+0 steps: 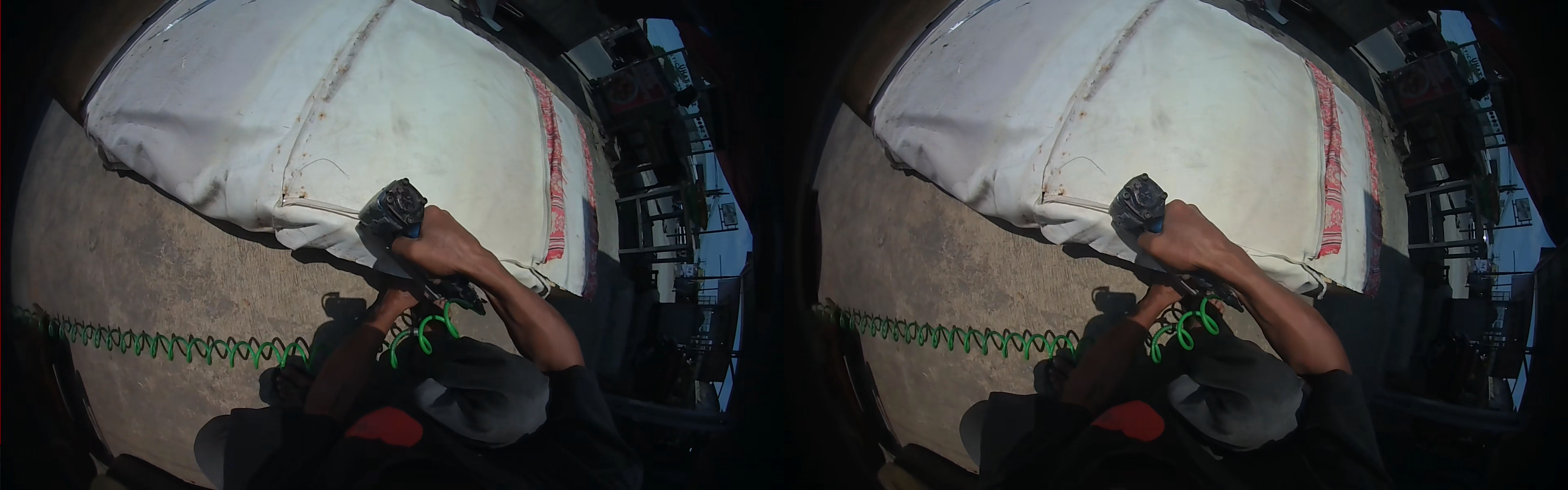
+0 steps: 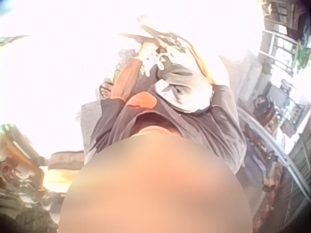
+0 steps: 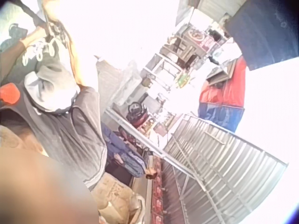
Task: The person uses a pneumatic staple gun to attach a patterned fabric cover to a wooden furniture frame. They pull the fabric taut, staple it along the edges, and then use a knife to trim the excess material from the corners and sides.
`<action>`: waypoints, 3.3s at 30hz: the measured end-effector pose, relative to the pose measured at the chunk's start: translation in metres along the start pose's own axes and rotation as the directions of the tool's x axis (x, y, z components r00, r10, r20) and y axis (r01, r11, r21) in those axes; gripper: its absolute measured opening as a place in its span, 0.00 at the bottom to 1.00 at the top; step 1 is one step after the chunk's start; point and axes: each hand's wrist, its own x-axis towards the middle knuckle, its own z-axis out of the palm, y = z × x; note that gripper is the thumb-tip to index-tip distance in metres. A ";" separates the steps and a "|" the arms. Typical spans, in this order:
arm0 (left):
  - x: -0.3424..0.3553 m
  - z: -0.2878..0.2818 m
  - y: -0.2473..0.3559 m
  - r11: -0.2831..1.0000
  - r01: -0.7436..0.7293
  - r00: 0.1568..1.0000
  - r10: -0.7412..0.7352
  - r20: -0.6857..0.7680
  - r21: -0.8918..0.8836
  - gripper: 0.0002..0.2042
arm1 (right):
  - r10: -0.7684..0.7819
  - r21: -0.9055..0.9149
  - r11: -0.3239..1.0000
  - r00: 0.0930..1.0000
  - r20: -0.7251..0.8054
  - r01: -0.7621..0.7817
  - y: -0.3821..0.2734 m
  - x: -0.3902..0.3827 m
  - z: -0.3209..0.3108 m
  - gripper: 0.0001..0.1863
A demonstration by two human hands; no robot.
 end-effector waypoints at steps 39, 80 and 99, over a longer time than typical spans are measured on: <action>0.026 0.150 0.181 0.519 0.436 0.900 -0.268 0.344 -0.735 0.31 | 0.719 0.876 0.478 0.541 -0.436 0.071 0.358 -0.242 0.093 0.14; 0.064 0.171 0.154 0.860 0.473 0.804 -0.332 0.493 -0.193 0.29 | 0.372 0.498 0.847 0.878 -0.302 -0.188 0.264 -0.141 -0.024 0.19; 0.062 0.152 0.180 0.976 -0.209 0.498 0.057 0.865 0.056 0.24 | 0.350 0.617 0.774 0.718 -0.602 0.141 0.342 -0.183 0.060 0.16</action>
